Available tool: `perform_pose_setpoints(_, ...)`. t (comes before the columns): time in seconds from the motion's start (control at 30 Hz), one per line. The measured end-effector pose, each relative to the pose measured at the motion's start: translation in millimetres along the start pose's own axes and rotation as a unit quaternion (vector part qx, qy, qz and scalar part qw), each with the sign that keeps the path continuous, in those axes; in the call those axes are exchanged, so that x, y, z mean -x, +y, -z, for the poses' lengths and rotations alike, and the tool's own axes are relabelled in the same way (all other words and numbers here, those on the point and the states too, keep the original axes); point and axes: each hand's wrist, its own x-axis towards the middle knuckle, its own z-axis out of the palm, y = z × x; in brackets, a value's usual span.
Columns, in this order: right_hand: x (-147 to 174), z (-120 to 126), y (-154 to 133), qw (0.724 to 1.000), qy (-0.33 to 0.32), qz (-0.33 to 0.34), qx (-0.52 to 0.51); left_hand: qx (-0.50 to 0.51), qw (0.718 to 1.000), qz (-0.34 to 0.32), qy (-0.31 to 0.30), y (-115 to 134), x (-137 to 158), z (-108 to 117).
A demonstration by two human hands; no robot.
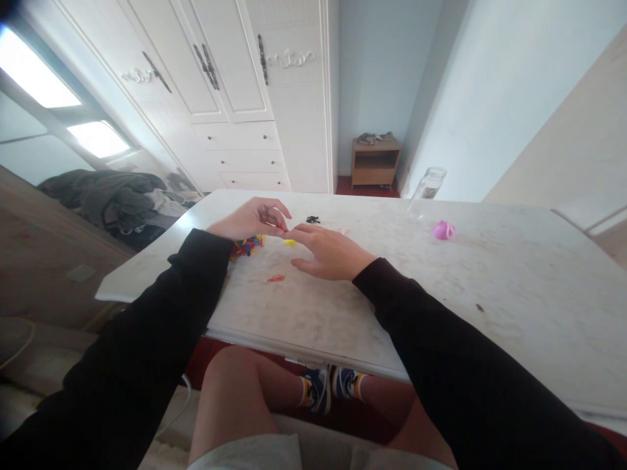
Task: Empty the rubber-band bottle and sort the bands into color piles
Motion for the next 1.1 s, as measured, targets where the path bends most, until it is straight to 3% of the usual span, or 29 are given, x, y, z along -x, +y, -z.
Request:
perform_pose_setpoints(0.2, 0, 0, -1, 1.000, 0.014, 0.009, 0.007, 0.008, 1.000, 0.007, 0.008, 1, 0, -1)
perform_pose_setpoints(0.47, -2, -3, 2, 0.998, 0.051, -0.008, 0.038, 0.001, 0.998, -0.001, 0.062, -4, -1, 3)
perform_pose_setpoints(1.1, -4, -8, 6, 0.995, 0.045, -0.044, 0.072, 0.059, 0.992, 0.001, 0.113, -15, -5, 6)
